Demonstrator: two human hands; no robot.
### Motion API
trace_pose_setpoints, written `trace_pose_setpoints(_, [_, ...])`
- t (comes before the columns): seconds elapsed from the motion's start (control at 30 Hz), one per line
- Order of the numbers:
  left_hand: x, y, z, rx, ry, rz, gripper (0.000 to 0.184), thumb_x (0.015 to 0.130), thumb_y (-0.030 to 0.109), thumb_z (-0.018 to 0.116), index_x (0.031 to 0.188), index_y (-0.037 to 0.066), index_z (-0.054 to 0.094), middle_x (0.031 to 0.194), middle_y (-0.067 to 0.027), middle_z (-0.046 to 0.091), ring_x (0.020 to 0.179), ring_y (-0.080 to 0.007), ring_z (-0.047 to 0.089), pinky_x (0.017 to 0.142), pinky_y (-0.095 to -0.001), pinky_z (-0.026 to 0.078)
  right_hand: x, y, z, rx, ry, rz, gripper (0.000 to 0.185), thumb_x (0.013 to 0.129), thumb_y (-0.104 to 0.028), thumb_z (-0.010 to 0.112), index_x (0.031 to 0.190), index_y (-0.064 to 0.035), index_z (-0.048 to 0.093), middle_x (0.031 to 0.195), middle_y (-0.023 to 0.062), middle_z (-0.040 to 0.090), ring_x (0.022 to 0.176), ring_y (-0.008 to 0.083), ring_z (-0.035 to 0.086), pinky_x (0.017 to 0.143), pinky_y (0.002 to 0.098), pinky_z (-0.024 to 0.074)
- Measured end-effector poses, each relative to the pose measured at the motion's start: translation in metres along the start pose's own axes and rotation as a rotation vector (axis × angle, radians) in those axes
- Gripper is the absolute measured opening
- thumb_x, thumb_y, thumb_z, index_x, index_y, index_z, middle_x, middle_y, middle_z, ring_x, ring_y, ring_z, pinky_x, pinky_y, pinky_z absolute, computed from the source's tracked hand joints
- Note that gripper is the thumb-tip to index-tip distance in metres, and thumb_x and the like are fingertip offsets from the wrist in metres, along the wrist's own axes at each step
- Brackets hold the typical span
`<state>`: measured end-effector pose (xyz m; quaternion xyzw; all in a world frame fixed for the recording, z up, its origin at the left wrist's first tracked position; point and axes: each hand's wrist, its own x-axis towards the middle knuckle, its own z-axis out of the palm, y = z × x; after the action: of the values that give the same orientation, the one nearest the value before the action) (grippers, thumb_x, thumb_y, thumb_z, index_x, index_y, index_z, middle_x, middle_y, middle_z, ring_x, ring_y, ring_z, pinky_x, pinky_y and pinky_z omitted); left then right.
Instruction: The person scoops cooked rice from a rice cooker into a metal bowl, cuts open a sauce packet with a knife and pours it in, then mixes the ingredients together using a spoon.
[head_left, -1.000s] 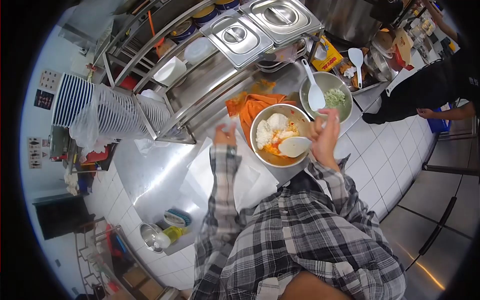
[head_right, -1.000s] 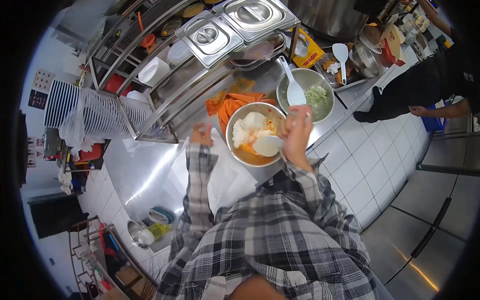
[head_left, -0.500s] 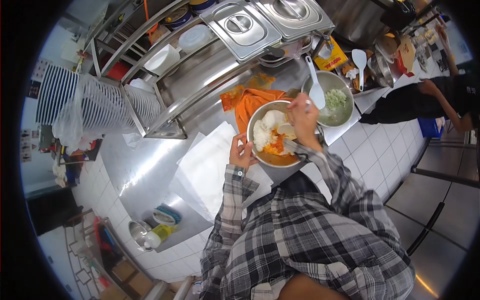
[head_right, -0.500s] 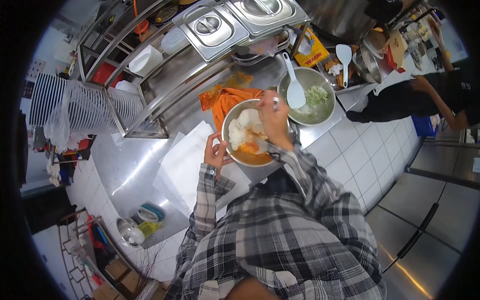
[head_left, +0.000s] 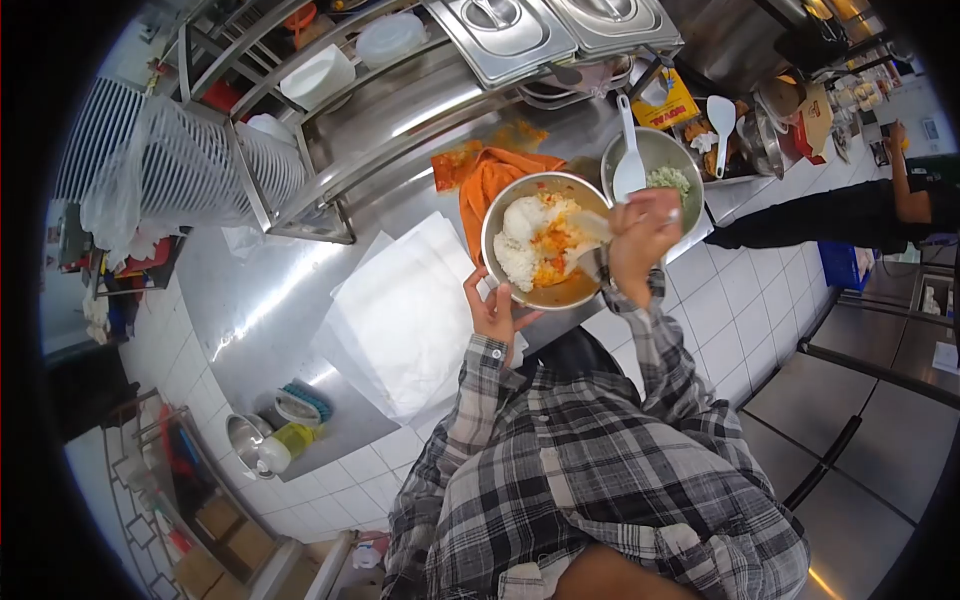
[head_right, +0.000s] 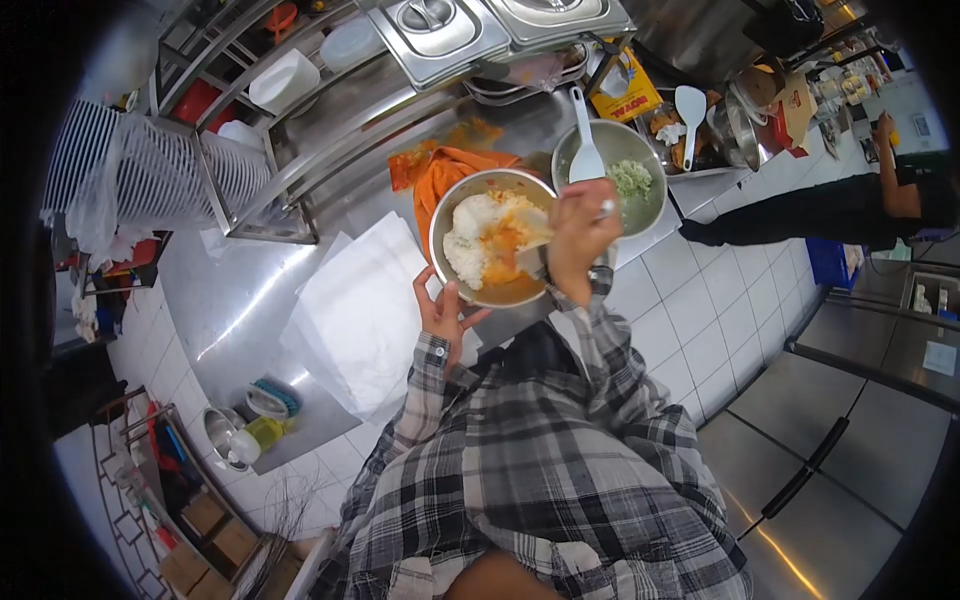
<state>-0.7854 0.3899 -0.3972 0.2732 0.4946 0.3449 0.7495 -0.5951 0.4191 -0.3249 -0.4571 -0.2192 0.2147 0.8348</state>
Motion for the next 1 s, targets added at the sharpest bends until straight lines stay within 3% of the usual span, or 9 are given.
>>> trace_pose_setpoints(0.1, [-0.009, -0.004, 0.011, -0.059, 0.000, 0.013, 0.042, 0.094, 0.024, 0.051, 0.126, 0.019, 0.023, 0.112, -0.0128, 0.053, 0.087, -0.0192, 0.057, 0.076, -0.0443, 0.057, -0.005, 0.015, -0.009, -0.219, 0.090, -0.117, 0.032, 0.099, -0.024, 0.041, 0.076, -0.0021, 0.047, 0.050, -0.0038, 0.032, 0.042, 0.0039, 0.025, 0.040, 0.0231, 0.0205])
trace_pose_setpoints(0.33, [-0.006, -0.001, 0.010, -0.064, -0.077, -0.024, 0.037, 0.094, 0.023, 0.051, 0.121, 0.020, 0.025, 0.112, -0.0114, 0.055, 0.091, -0.0198, 0.059, 0.080, -0.0408, 0.055, -0.032, 0.028, -0.015, -0.001, 0.131, 0.206, 0.043, 0.098, -0.033, 0.040, 0.066, -0.0048, 0.043, 0.048, -0.0019, 0.027, 0.040, 0.0092, 0.026, 0.041, 0.0269, 0.0217])
trace_pose_setpoints(0.47, [-0.002, -0.012, 0.001, -0.086, -0.084, -0.015, 0.035, 0.095, 0.022, 0.050, 0.120, 0.019, 0.026, 0.112, -0.0090, 0.057, 0.096, -0.0186, 0.059, 0.080, -0.0383, 0.055, -0.079, 0.018, -0.013, -0.262, -0.480, -0.239, 0.039, 0.089, -0.022, 0.044, 0.057, -0.0019, 0.051, 0.052, 0.0035, 0.050, 0.045, 0.0112, 0.043, 0.045, 0.0253, 0.0316])
trace_pose_setpoints(0.57, [0.001, -0.011, -0.001, -0.095, -0.101, -0.005, 0.033, 0.095, 0.022, 0.050, 0.118, 0.018, 0.027, 0.112, -0.0083, 0.057, 0.094, -0.0181, 0.060, 0.080, -0.0385, 0.055, -0.085, 0.025, -0.037, -0.427, -0.652, 0.137, 0.035, 0.084, -0.019, 0.043, 0.055, -0.0018, 0.053, 0.056, 0.0059, 0.055, 0.050, 0.0143, 0.050, 0.048, 0.0255, 0.0354])
trace_pose_setpoints(0.6, [0.003, -0.010, -0.001, -0.093, -0.111, -0.001, 0.032, 0.095, 0.021, 0.049, 0.118, 0.018, 0.027, 0.113, -0.0082, 0.057, 0.094, -0.0180, 0.061, 0.080, -0.0385, 0.055, -0.071, 0.019, -0.038, -0.407, -0.590, 0.236, 0.031, 0.081, -0.017, 0.046, 0.055, -0.0026, 0.054, 0.056, 0.0059, 0.055, 0.051, 0.0146, 0.050, 0.047, 0.0268, 0.0350])
trace_pose_setpoints(0.67, [0.001, -0.011, -0.003, -0.077, -0.104, -0.009, 0.031, 0.095, 0.022, 0.050, 0.116, 0.016, 0.028, 0.112, -0.0094, 0.057, 0.095, -0.0181, 0.060, 0.080, -0.0383, 0.055, -0.041, 0.046, -0.062, -0.301, -0.505, 0.130, 0.035, 0.087, -0.025, 0.043, 0.063, -0.0019, 0.052, 0.049, 0.0027, 0.043, 0.048, 0.0142, 0.042, 0.047, 0.0276, 0.0345])
trace_pose_setpoints(0.73, [0.006, -0.004, -0.003, -0.031, -0.086, -0.015, 0.030, 0.095, 0.022, 0.050, 0.116, 0.015, 0.029, 0.112, -0.0101, 0.057, 0.096, -0.0183, 0.060, 0.080, -0.0384, 0.056, -0.008, 0.007, -0.045, 0.160, -0.314, 0.391, 0.047, 0.096, -0.037, 0.034, 0.063, -0.0050, 0.045, 0.046, -0.0001, 0.034, 0.042, 0.0108, 0.033, 0.042, 0.0267, 0.0262])
trace_pose_setpoints(0.8, [0.005, 0.000, -0.002, -0.009, -0.073, 0.001, 0.030, 0.095, 0.023, 0.050, 0.115, 0.014, 0.030, 0.108, -0.0101, 0.057, 0.089, -0.0172, 0.061, 0.076, -0.0377, 0.057, -0.001, -0.024, -0.031, 0.303, -0.408, 0.476, 0.049, 0.097, -0.038, 0.037, 0.061, -0.0064, 0.043, 0.043, -0.0020, 0.029, 0.037, 0.0084, 0.026, 0.040, 0.0253, 0.0213])
trace_pose_setpoints(1.0, [0.001, 0.004, -0.003, 0.045, -0.036, 0.009, 0.030, 0.094, 0.021, 0.051, 0.115, 0.013, 0.032, 0.104, -0.0099, 0.058, 0.080, -0.0143, 0.060, 0.071, -0.0367, 0.059, -0.004, 0.025, -0.019, 0.045, -0.207, 0.558, 0.050, 0.096, -0.039, 0.040, 0.059, -0.0056, 0.044, 0.041, -0.0026, 0.027, 0.035, 0.0073, 0.022, 0.037, 0.0245, 0.0189])
